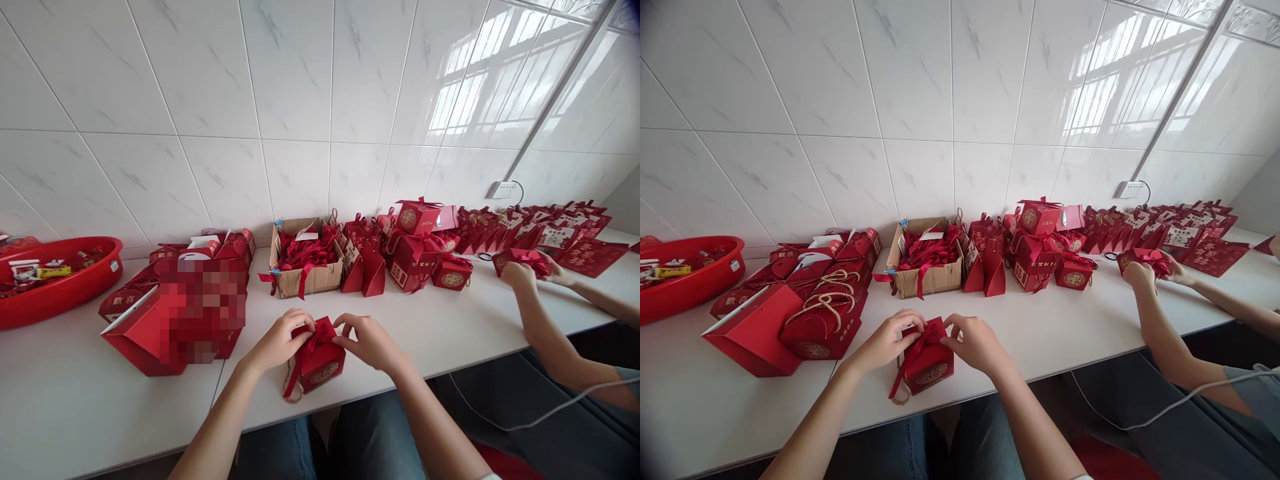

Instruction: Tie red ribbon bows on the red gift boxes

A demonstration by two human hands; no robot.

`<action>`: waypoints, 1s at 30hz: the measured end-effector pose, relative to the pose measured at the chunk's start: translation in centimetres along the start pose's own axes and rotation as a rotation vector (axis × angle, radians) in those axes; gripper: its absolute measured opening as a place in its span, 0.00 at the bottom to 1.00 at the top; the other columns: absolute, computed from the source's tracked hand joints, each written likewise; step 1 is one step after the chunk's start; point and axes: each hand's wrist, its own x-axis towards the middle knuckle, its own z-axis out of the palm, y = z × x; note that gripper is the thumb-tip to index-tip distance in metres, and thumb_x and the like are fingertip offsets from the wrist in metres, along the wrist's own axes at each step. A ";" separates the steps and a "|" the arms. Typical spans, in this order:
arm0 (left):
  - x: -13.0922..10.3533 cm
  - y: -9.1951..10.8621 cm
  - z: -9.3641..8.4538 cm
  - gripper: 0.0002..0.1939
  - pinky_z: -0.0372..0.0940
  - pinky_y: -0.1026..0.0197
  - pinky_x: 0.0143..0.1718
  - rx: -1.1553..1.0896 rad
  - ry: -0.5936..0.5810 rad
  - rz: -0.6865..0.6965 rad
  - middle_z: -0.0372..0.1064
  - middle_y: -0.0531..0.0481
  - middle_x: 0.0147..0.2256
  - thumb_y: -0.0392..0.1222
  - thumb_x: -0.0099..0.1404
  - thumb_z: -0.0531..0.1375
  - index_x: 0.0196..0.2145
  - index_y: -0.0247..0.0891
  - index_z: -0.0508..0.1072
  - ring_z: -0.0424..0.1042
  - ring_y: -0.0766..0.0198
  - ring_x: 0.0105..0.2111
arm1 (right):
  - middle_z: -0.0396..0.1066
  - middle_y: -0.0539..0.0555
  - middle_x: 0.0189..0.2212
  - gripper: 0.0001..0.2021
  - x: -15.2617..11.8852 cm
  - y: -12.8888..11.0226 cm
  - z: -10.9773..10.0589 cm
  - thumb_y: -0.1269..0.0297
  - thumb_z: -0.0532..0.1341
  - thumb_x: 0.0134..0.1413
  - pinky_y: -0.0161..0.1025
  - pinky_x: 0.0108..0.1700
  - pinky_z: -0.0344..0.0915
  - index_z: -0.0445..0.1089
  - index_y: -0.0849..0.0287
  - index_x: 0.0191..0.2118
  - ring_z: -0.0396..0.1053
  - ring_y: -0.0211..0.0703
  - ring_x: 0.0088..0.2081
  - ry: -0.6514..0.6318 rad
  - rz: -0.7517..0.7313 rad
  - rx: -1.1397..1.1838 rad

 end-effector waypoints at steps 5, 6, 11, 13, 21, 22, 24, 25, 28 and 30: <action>0.1 0.5 -0.3 0.06 0.61 0.58 0.49 0.052 -0.026 0.017 0.68 0.50 0.40 0.34 0.63 0.53 0.32 0.41 0.68 0.66 0.59 0.44 | 0.71 0.49 0.20 0.10 0.5 -0.1 -1.7 0.60 0.58 0.57 0.34 0.26 0.55 0.72 0.57 0.30 0.62 0.37 0.21 -0.084 -0.063 -0.056; 0.1 0.6 -0.4 0.06 0.61 0.58 0.48 0.061 -0.029 0.019 0.68 0.50 0.40 0.34 0.63 0.53 0.32 0.41 0.68 0.66 0.59 0.44 | 0.73 0.50 0.24 0.09 0.8 0.0 -1.6 0.61 0.58 0.57 0.34 0.27 0.56 0.73 0.57 0.32 0.64 0.37 0.23 -0.086 -0.085 -0.054; 0.0 1.0 -0.7 0.06 0.63 0.58 0.46 0.103 -0.028 0.008 0.68 0.50 0.37 0.35 0.63 0.52 0.32 0.41 0.68 0.67 0.59 0.42 | 0.74 0.50 0.42 0.12 2.5 0.5 0.0 0.71 0.58 0.54 0.32 0.35 0.64 0.68 0.55 0.46 0.68 0.35 0.32 -0.160 -0.261 0.014; -0.1 1.1 -0.7 0.06 0.63 0.58 0.45 0.114 -0.016 -0.001 0.68 0.50 0.37 0.35 0.63 0.52 0.33 0.41 0.68 0.68 0.59 0.41 | 0.73 0.50 0.40 0.13 2.7 0.5 0.6 0.72 0.58 0.54 0.32 0.37 0.65 0.67 0.56 0.46 0.69 0.36 0.34 -0.171 -0.310 0.023; 0.1 0.9 -0.9 0.08 0.64 0.57 0.43 0.152 -0.021 0.006 0.68 0.49 0.36 0.34 0.61 0.53 0.33 0.41 0.71 0.68 0.58 0.40 | 0.68 0.53 0.37 0.19 2.5 1.0 1.4 0.75 0.50 0.61 0.35 0.40 0.62 0.72 0.50 0.48 0.66 0.39 0.37 -0.161 -0.481 -0.105; 0.2 0.9 -1.0 0.08 0.64 0.57 0.43 0.156 -0.020 0.008 0.68 0.49 0.36 0.34 0.62 0.52 0.33 0.41 0.71 0.68 0.58 0.40 | 0.68 0.53 0.36 0.20 2.5 1.2 1.4 0.76 0.50 0.61 0.36 0.40 0.62 0.72 0.48 0.49 0.65 0.40 0.37 -0.159 -0.505 -0.162; 0.3 1.1 -1.0 0.08 0.63 0.57 0.42 0.163 -0.018 0.012 0.68 0.49 0.34 0.34 0.62 0.52 0.32 0.41 0.71 0.67 0.57 0.39 | 0.66 0.54 0.35 0.22 2.5 1.5 1.7 0.77 0.50 0.61 0.36 0.40 0.62 0.73 0.45 0.49 0.62 0.41 0.38 -0.152 -0.541 -0.280; 0.4 1.1 -1.1 0.08 0.63 0.57 0.42 0.165 -0.020 0.012 0.68 0.49 0.34 0.34 0.62 0.52 0.31 0.41 0.71 0.67 0.57 0.38 | 0.65 0.55 0.35 0.22 2.5 1.6 1.8 0.77 0.51 0.61 0.37 0.40 0.62 0.73 0.44 0.49 0.61 0.42 0.38 -0.150 -0.550 -0.323; 0.6 1.1 -1.3 0.08 0.63 0.59 0.40 0.159 -0.034 0.001 0.69 0.50 0.33 0.34 0.62 0.52 0.31 0.41 0.70 0.68 0.59 0.36 | 0.61 0.55 0.34 0.21 2.4 1.9 2.2 0.75 0.52 0.61 0.37 0.39 0.62 0.72 0.42 0.50 0.58 0.43 0.37 -0.146 -0.554 -0.362; 0.8 0.9 -1.5 0.07 0.64 0.60 0.38 0.149 -0.045 -0.014 0.70 0.51 0.33 0.34 0.61 0.52 0.31 0.41 0.69 0.69 0.60 0.34 | 0.59 0.54 0.32 0.20 2.3 2.0 2.5 0.74 0.53 0.61 0.37 0.38 0.61 0.73 0.42 0.49 0.57 0.43 0.36 -0.142 -0.562 -0.367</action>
